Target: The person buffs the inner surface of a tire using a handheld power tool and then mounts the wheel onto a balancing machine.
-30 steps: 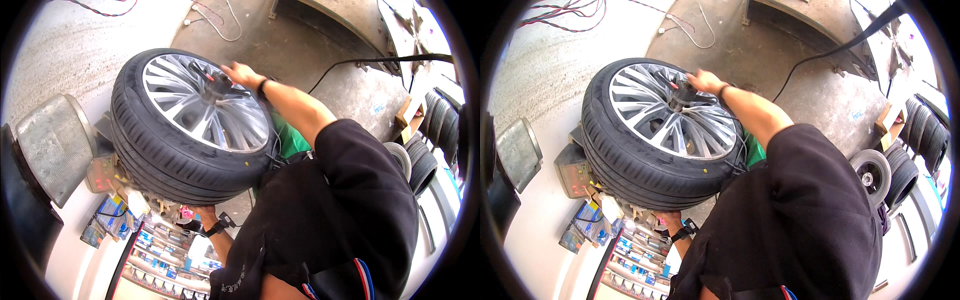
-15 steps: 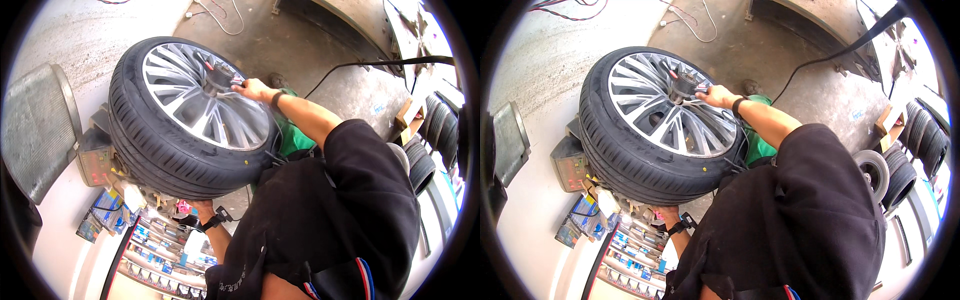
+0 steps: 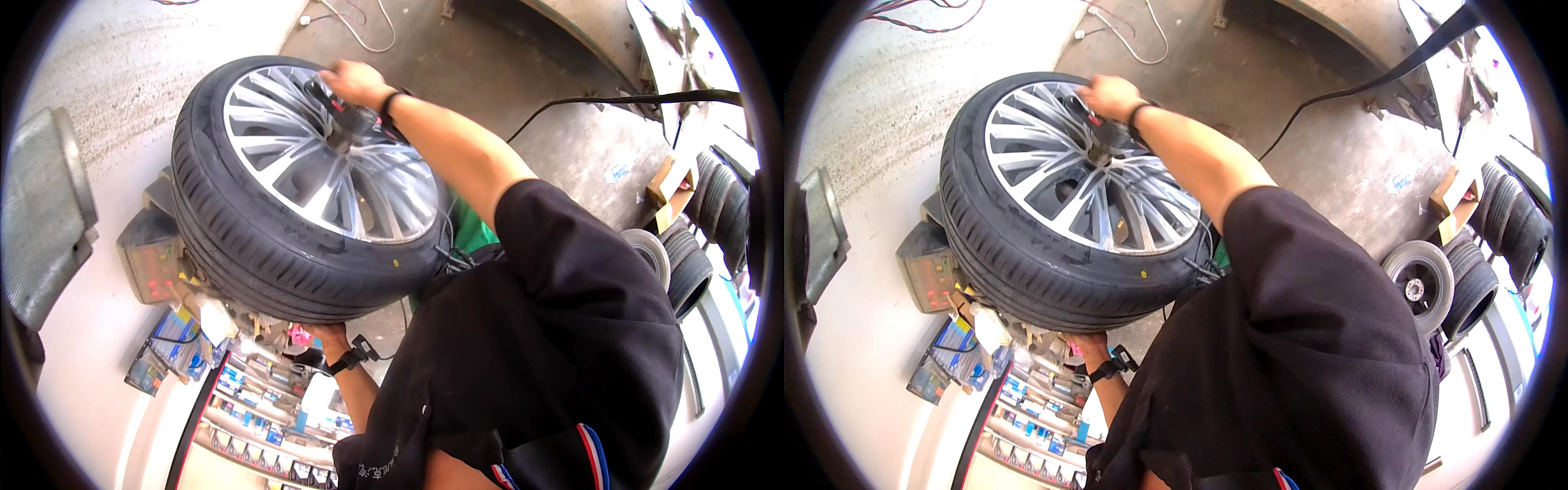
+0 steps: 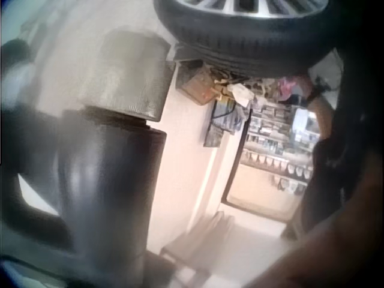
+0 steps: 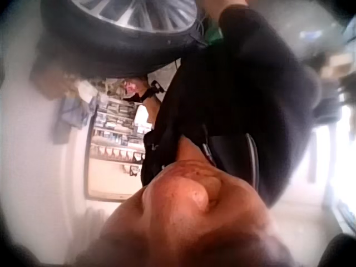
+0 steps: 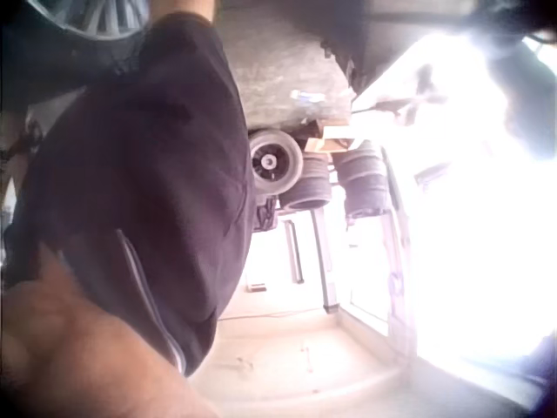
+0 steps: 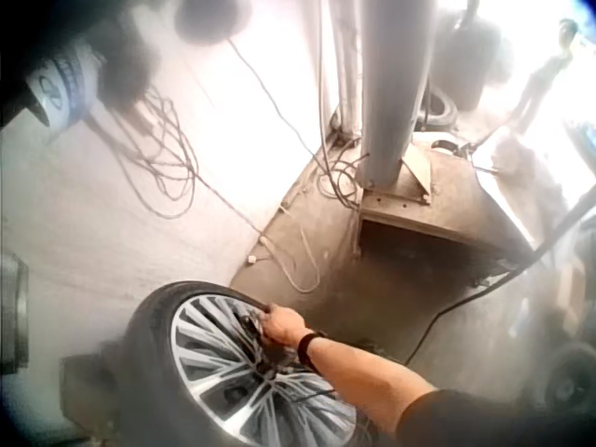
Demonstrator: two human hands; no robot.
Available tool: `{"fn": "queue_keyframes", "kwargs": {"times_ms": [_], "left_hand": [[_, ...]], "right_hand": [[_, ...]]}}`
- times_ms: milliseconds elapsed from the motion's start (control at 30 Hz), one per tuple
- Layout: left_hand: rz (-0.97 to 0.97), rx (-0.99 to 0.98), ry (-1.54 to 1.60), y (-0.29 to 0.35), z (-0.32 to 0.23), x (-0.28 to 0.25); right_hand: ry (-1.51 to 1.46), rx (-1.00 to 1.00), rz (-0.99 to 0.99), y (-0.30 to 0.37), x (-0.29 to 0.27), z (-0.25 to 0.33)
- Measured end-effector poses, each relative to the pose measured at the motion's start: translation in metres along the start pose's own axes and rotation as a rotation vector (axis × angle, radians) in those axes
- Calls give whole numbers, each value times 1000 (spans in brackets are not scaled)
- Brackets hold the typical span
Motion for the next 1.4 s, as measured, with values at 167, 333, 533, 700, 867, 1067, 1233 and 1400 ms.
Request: {"fn": "queue_keyframes", "kwargs": {"times_ms": [167, 333, 533, 700, 867, 1067, 1233, 1400], "left_hand": [[97, 384, -790, 17, -31, 40], [15, 724, -1276, 46, -58, 77], [36, 853, -1102, 57, -65, 90], [-182, 195, -19, 43, -39, 62], [-193, 472, -522, 53, -73, 60], [-283, 348, -55, 51, -106, 126], [-284, 493, -271, 40, -105, 107], [-293, 400, -147, 47, -100, 119]], "right_hand": [[44, 229, 407, 92, 51, -157], [-300, 291, 362, 162, 4, -23], [134, -271, 141, 26, 18, 91], [91, -34, 10, -16, 11, -22], [166, 222, 454, 109, 38, -116], [-768, -40, 434, 105, -9, 82], [-111, -38, -28, 28, -60, 27], [154, -139, 343, 52, 22, -71]]}}
Point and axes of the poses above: each hand's wrist, its own y-axis away from the middle knuckle, its own x-axis out of the palm, z = x × y, the point moved 9 cm from there along -y, towards the middle knuckle
